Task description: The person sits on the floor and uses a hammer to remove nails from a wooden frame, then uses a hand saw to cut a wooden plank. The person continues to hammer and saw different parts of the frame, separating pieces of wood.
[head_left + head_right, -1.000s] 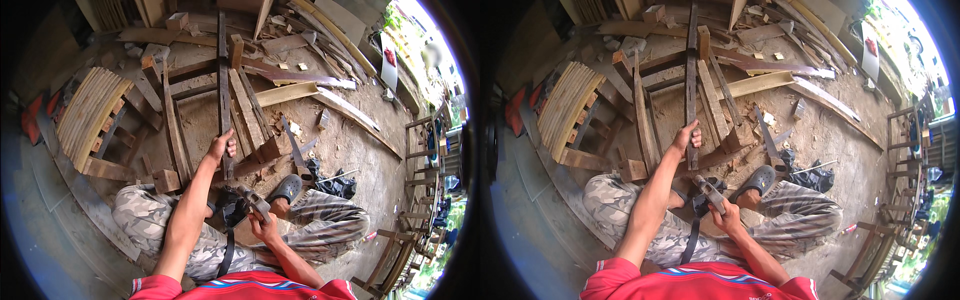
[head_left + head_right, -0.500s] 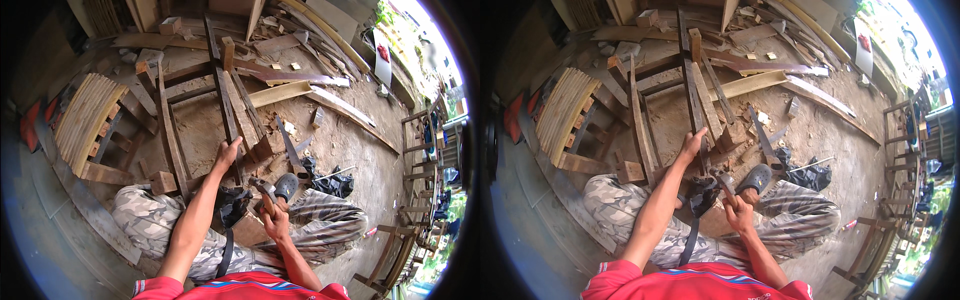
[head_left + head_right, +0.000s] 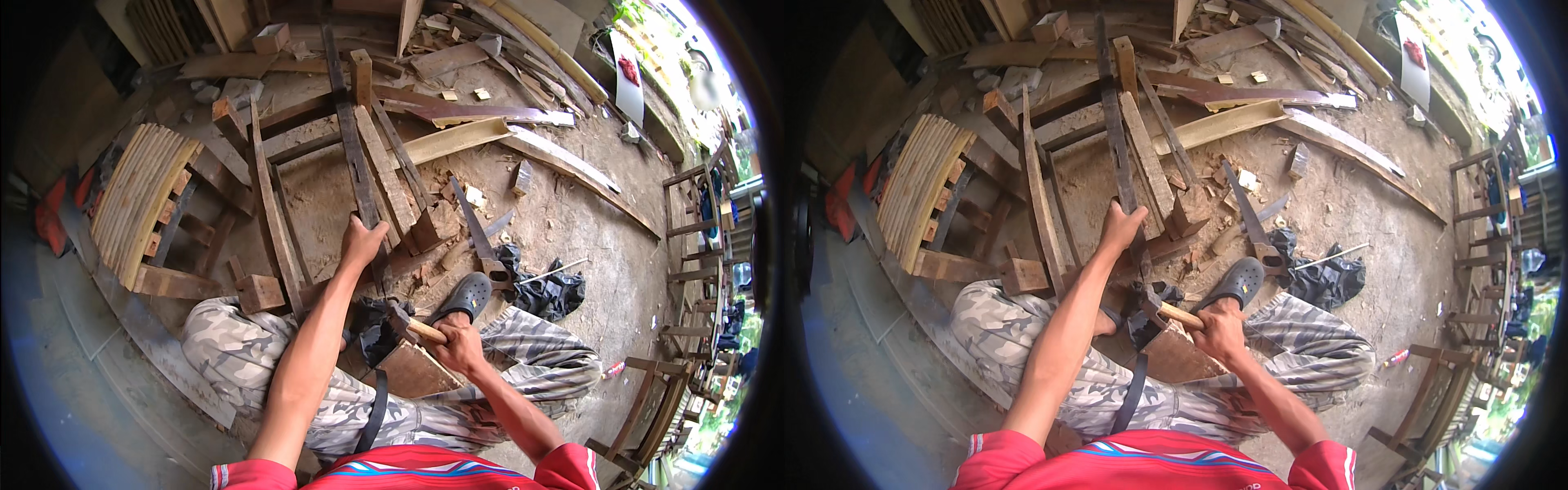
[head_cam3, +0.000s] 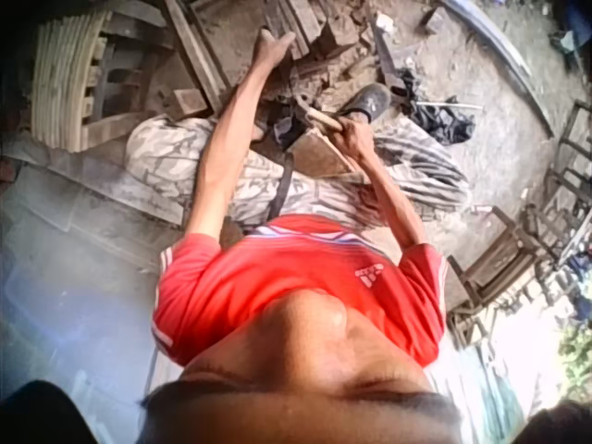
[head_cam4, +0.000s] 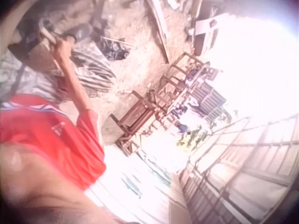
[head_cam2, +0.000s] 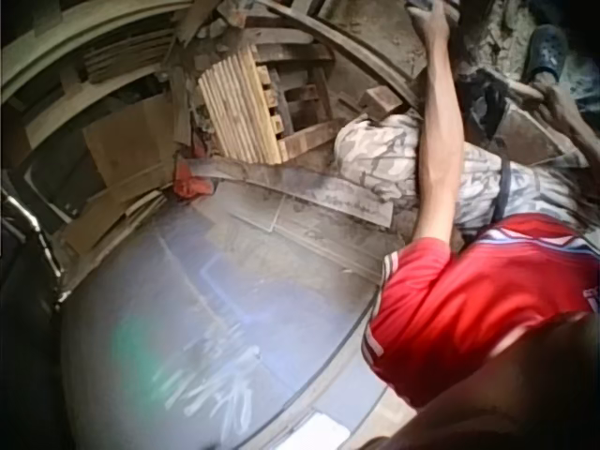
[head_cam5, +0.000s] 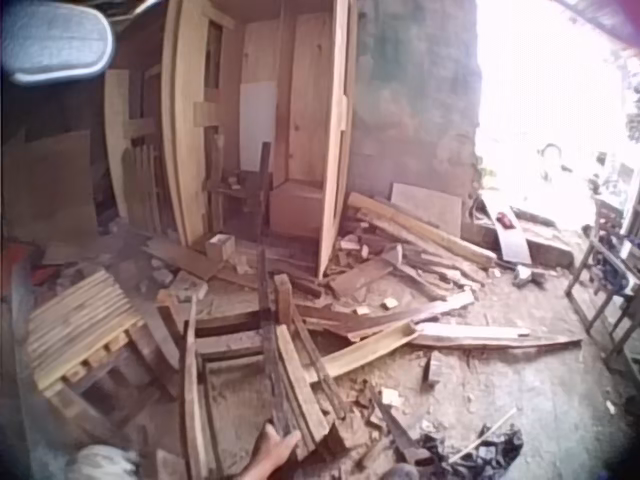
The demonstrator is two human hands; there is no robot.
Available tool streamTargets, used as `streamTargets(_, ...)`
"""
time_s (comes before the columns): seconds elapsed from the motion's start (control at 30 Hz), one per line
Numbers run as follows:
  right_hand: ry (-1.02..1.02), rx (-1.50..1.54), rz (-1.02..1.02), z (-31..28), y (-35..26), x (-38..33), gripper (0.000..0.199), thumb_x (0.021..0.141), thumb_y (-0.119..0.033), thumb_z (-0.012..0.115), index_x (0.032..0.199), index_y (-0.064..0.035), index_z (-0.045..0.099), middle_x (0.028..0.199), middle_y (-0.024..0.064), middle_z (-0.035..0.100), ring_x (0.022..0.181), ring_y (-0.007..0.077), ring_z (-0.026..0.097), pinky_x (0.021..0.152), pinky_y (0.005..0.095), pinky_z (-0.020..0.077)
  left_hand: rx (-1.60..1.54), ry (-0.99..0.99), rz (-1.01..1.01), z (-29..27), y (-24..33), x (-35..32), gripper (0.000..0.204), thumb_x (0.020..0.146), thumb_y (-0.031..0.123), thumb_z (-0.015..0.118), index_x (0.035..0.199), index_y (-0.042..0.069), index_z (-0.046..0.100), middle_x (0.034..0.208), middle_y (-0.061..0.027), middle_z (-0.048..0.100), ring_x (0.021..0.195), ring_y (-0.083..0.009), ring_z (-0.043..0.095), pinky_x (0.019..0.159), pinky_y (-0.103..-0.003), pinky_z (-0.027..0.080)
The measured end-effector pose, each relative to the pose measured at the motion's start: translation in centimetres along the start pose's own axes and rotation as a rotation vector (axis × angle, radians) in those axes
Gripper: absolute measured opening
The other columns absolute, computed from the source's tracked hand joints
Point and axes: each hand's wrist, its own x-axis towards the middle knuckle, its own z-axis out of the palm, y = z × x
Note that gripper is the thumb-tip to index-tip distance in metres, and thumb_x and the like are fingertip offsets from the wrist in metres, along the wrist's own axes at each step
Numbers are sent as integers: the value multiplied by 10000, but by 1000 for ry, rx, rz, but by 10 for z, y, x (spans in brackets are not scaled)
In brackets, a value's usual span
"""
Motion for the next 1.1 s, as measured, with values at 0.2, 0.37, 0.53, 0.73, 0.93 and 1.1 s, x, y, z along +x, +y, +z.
streamTargets(0.2, 7, 160, -356, -27, 4, 29, 150, 680, -77, 741, 658, -81, 593, 609, 96, 607, 530, 288, 600, 526, 386, 497, 271, 151, -35, 6, 18, -18, 556, 760, 379, 649, 1108, -33, 513, 919, -263, 692, 844, -463, 670, 763, -529, 528)
streamTargets(0.37, -174, -62, -151, -4, 21, 30, 186, 684, -192, 754, 637, -110, 593, 554, 79, 558, 535, 309, 590, 522, 417, 479, 337, 183, 8, 11, 12, -14, 518, 781, 372, 630, 1078, -33, 504, 869, -284, 678, 798, -475, 662, 709, -540, 528)
streamTargets(0.53, -105, 127, -581, -27, -9, 42, 279, 751, -145, 733, 585, -106, 512, 530, 50, 496, 493, 247, 549, 498, 391, 421, 315, 200, 38, 7, 15, -19, 521, 796, 355, 622, 1102, -46, 490, 845, -286, 670, 786, -477, 658, 684, -539, 526)
streamTargets(0.73, -236, -113, -113, -10, 25, 40, 131, 710, -200, 728, 678, -110, 639, 570, 86, 596, 512, 293, 605, 490, 406, 474, 314, 194, 50, 12, 17, -20, 506, 804, 350, 617, 1092, -43, 483, 831, -276, 669, 774, -472, 656, 667, -536, 524)
streamTargets(0.93, -239, 106, -524, -21, 9, 48, 186, 681, -200, 712, 862, -159, 697, 582, 34, 586, 562, 248, 635, 512, 394, 481, 329, 205, 53, 8, 11, -17, 533, 798, 348, 623, 1108, -63, 482, 825, -286, 668, 760, -476, 657, 679, -538, 527)
streamTargets(1.1, -182, 107, -280, -12, 22, 51, 120, 693, -262, 727, 743, -170, 670, 620, 74, 639, 588, 268, 662, 519, 417, 501, 325, 181, 47, 11, 14, -18, 496, 799, 351, 618, 1066, -46, 486, 830, -295, 666, 767, -477, 658, 686, -537, 527)
